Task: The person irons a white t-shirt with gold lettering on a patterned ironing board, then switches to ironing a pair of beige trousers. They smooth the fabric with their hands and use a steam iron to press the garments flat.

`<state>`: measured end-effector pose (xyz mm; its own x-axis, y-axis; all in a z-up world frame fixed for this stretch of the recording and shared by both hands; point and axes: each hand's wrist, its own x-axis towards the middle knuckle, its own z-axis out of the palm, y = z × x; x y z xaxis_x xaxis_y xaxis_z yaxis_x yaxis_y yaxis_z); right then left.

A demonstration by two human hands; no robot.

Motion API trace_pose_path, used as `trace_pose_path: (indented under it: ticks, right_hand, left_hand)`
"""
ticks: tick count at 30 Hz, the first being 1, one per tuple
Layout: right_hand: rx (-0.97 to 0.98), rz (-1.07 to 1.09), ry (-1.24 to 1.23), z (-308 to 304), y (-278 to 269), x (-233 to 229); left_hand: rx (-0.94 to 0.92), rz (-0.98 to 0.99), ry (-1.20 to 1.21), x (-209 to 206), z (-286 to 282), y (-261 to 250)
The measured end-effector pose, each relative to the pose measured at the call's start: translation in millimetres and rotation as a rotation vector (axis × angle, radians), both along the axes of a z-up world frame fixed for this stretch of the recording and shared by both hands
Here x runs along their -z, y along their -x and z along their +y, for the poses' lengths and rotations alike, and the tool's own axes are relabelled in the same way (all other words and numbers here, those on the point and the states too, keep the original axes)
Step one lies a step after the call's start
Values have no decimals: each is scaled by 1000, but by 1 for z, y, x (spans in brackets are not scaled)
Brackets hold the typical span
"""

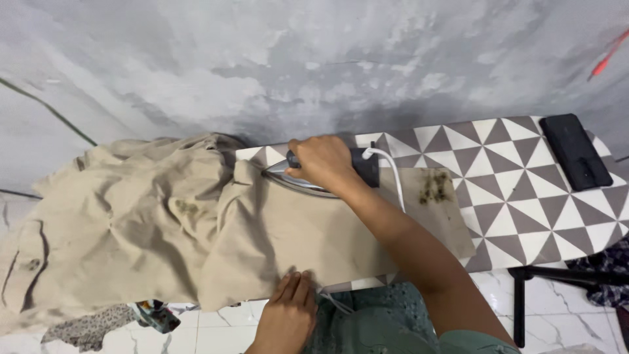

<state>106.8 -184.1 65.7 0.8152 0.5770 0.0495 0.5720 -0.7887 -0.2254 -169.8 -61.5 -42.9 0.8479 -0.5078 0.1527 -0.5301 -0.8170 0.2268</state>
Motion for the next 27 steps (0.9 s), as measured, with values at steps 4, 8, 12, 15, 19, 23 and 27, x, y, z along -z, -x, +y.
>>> trace_pose_path:
  ticks: [4,8,12,15,19,23,27]
  right_hand:
    - [-9,4,59,-19,2,-3]
    - [41,-32,74,-64,3,-4]
    - [177,-36,166,-114,7,-9]
    - [238,-24,189,-129,9,-11]
    - [196,-59,165,-123,8,-8]
    - [99,-61,76,-92,15,-3]
    - [-21,-63,63,-39,19,-1]
  left_hand:
    - [-30,-127,-103,-1,-10,1]
    - [-42,-101,-55,-9,-13,0]
    - [-21,-114,-113,-11,-13,-2]
    - [-9,-120,-122,-11,-14,-1]
    - [-12,-106,-76,-11,-14,-3]
    - [-45,-117,-90,-12,-17,-2]
    - [-71,-85,-109,-24,-23,-4]
